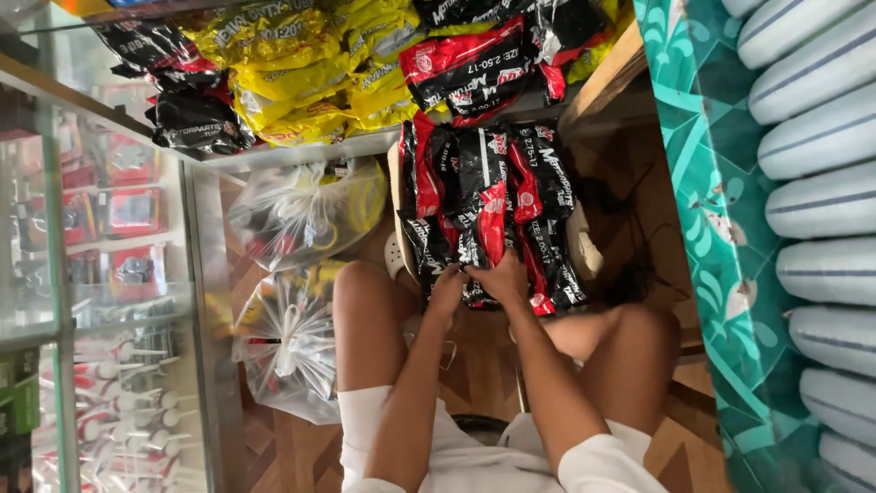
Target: Sorting and checking packaged motorcycle inner tubes while sitting on the floor of a shop.
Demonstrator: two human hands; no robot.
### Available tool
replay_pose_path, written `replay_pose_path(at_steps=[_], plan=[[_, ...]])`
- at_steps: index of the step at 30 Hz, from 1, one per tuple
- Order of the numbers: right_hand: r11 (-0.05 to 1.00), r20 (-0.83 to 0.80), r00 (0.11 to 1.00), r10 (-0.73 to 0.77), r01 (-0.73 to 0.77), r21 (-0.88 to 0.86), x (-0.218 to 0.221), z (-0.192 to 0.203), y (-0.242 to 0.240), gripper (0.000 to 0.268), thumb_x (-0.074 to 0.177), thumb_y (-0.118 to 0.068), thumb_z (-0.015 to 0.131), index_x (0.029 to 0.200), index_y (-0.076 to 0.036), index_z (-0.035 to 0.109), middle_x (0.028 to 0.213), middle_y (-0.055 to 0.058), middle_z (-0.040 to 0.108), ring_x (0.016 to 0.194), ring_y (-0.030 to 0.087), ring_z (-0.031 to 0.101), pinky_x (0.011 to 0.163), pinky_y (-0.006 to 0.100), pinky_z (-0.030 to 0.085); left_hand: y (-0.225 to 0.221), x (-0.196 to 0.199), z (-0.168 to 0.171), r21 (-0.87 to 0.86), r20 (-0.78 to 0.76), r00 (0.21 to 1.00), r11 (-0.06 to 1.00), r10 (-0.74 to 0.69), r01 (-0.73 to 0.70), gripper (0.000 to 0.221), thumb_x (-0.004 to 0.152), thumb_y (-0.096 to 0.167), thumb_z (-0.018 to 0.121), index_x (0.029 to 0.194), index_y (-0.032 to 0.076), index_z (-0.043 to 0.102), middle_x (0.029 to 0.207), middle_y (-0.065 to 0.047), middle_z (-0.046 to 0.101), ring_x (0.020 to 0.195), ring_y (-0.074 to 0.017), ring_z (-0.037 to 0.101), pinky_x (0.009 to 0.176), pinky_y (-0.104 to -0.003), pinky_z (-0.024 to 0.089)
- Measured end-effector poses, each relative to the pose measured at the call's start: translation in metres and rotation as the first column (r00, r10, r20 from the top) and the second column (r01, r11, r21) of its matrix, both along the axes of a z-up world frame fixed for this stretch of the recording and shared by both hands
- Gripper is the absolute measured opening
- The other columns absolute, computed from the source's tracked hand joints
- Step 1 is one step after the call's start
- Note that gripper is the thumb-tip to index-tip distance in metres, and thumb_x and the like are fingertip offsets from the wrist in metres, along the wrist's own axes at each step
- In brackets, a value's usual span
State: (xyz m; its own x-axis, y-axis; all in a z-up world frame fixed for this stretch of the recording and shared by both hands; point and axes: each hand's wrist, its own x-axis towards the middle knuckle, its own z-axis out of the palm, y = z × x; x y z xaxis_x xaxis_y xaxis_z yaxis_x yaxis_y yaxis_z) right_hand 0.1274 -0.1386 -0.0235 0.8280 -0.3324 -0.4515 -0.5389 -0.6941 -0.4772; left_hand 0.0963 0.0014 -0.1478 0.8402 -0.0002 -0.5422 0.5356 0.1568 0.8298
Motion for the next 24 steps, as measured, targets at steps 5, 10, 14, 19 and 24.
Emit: replay_pose_path(at_steps=[5, 10, 14, 19, 24], plan=[[0.909, 0.196, 0.980, -0.027, -0.057, 0.412, -0.006, 0.011, -0.017, 0.049, 0.067, -0.031, 0.089, 0.105, -0.002, 0.077, 0.094, 0.012, 0.078, 0.082, 0.023, 0.072, 0.075, 0.039, 0.057, 0.003, 0.000, 0.045, -0.001, 0.032, 0.999, 1.000, -0.008, 0.008, 0.051, 0.092, 0.026, 0.062, 0.132, -0.006, 0.060, 0.120, -0.013, 0.067, 0.105, -0.0207, 0.062, 0.094, -0.034, 0.049], [0.803, 0.180, 0.977, -0.111, -0.018, 0.595, -0.034, 0.096, -0.037, 0.039, 0.075, -0.018, 0.087, 0.108, -0.003, 0.076, 0.094, 0.003, 0.078, 0.081, 0.012, 0.068, 0.074, 0.030, 0.056, 0.010, -0.003, 0.160, 0.043, -0.070, 0.992, 0.994, 0.108, -0.105, 0.058, 0.089, 0.034, 0.074, 0.132, 0.002, 0.054, 0.127, -0.014, 0.065, 0.113, -0.0224, 0.063, 0.098, -0.037, 0.051], [0.531, 0.047, 0.982, -0.180, 0.057, 0.845, -0.066, 0.121, -0.038, 0.040, 0.082, -0.018, 0.080, 0.118, -0.004, 0.072, 0.104, 0.004, 0.076, 0.092, 0.013, 0.069, 0.081, 0.031, 0.055, 0.019, -0.022, 0.203, -0.439, -0.251, 0.967, 0.896, -0.054, -0.064, 0.052, 0.087, 0.037, 0.072, 0.130, 0.009, 0.060, 0.127, -0.010, 0.067, 0.111, -0.0226, 0.065, 0.092, -0.039, 0.056], [0.433, 0.012, 0.914, -0.406, 0.181, 0.883, -0.094, 0.133, -0.059, 0.039, 0.091, -0.018, 0.073, 0.126, -0.003, 0.065, 0.111, 0.005, 0.069, 0.099, 0.013, 0.065, 0.086, 0.032, 0.054, 0.021, -0.040, 0.200, -0.660, -0.202, 0.973, 0.749, -0.108, -0.054, 0.050, 0.090, 0.028, 0.071, 0.133, 0.004, 0.062, 0.123, -0.014, 0.068, 0.104, -0.0266, 0.068, 0.090, -0.042, 0.060], [0.217, 0.135, 0.673, -0.727, 0.038, 0.975, -0.125, 0.195, -0.050, 0.048, 0.084, 0.000, 0.060, 0.132, -0.004, 0.060, 0.117, 0.009, 0.068, 0.109, 0.018, 0.065, 0.102, 0.032, 0.053, 0.017, -0.059, 0.261, -0.573, -0.145, 0.989, 0.818, -0.029, -0.060, 0.048, 0.085, 0.018, 0.068, 0.133, 0.012, 0.059, 0.118, -0.007, 0.069, 0.105, -0.0222, 0.069, 0.093, -0.040, 0.059]])
